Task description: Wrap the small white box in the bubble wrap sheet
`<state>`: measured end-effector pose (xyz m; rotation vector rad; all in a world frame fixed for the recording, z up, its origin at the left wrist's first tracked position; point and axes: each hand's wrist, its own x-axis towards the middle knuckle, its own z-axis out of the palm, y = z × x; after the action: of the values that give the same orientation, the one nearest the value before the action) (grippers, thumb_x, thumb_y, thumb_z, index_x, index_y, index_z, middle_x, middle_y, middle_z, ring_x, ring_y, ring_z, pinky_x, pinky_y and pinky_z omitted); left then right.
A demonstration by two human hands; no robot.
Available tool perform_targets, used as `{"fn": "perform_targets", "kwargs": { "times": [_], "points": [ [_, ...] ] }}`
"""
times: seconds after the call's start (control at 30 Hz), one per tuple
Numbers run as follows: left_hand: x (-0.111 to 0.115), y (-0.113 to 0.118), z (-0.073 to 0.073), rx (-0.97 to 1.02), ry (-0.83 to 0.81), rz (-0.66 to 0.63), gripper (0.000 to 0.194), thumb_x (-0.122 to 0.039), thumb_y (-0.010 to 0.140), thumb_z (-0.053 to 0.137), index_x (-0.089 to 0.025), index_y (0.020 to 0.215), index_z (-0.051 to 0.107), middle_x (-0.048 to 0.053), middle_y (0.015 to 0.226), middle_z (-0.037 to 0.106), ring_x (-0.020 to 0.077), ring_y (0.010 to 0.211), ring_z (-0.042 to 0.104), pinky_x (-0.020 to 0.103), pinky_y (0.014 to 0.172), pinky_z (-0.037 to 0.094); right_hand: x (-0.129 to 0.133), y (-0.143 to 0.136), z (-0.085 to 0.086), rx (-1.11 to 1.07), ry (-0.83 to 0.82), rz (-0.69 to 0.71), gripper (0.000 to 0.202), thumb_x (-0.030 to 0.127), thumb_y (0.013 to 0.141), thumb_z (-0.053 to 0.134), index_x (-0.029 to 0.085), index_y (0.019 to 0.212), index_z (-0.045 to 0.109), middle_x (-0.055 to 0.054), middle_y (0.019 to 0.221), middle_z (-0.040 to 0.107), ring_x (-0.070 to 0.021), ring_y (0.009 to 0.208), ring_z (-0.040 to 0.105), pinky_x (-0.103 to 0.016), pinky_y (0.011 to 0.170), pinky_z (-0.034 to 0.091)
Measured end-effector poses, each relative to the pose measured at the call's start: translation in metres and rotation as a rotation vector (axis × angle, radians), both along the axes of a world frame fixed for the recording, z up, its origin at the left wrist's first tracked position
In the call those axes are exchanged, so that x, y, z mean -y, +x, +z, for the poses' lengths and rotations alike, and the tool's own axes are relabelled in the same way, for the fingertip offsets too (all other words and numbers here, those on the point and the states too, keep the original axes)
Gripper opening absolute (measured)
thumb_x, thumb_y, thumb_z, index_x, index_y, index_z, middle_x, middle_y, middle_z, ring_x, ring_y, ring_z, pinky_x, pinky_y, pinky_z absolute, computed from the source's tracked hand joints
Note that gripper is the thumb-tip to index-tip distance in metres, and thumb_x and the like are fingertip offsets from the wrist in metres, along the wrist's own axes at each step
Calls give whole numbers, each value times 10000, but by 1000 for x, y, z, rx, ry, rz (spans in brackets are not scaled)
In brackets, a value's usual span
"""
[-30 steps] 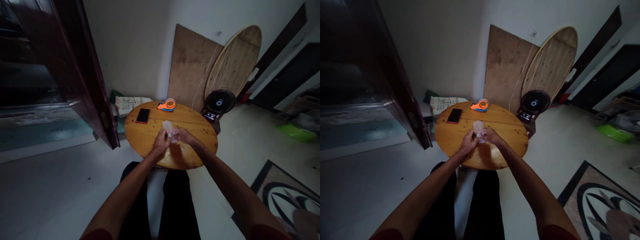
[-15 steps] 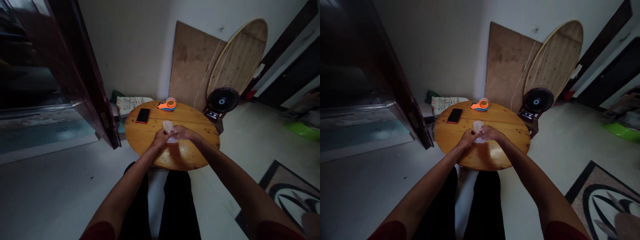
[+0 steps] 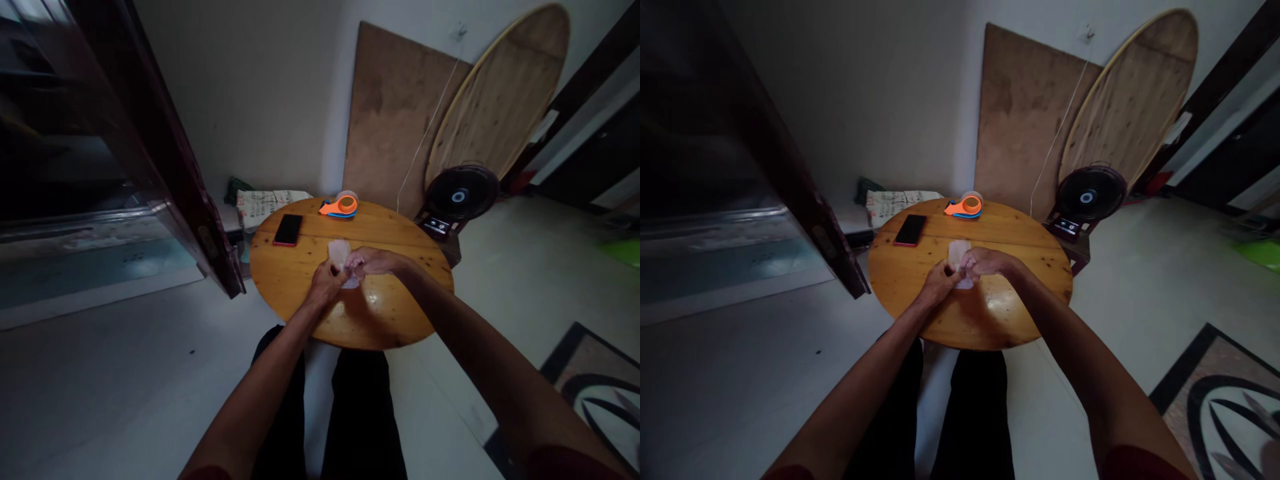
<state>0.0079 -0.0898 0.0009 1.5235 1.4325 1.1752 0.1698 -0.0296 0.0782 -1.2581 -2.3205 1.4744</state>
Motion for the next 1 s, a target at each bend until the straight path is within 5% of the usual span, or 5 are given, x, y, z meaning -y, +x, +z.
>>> {"fn": "perform_targets", "kwargs": {
  "times": [0.27,0.47,0.67,0.87,1.0],
  "points": [
    [5,3,6,-56,7,53,166,-275,733,631,-192,725,488,-39,695,509,112,658,466,237,635,353,15,31,-29,-188,435,-265,208,296,769,598,172,851,744,-43,809,716,-170,740,620,-286,722,484],
    [10,5,9,-126,14,77,139,-273,757,636,-175,816,556,9,811,584,145,761,535,262,726,428,18,18,-53,-178,632,-222,270,354,847,554,203,914,768,-67,919,704,-203,876,607,-331,846,458],
    [14,10,11,-245,121,63,454,-248,822,585,-190,1272,566,94,1076,587,199,962,570,317,911,457,13,11,-51,-147,629,-157,280,349,869,530,195,845,762,-66,855,682,-193,828,583,-309,826,436],
    [9,6,12,-349,66,7,405,-297,839,561,-214,1226,649,89,1047,621,225,1023,574,330,944,457,11,12,-50,-155,556,-168,225,347,824,580,195,777,739,-37,812,683,-188,835,597,-296,838,448],
    [7,6,11,-372,44,6,444,-315,830,569,-184,1247,645,115,1078,629,234,1020,587,333,934,461,5,20,-55,-286,501,-425,238,319,808,555,180,900,725,-44,876,701,-170,797,623,-281,758,482]
  ]
}}
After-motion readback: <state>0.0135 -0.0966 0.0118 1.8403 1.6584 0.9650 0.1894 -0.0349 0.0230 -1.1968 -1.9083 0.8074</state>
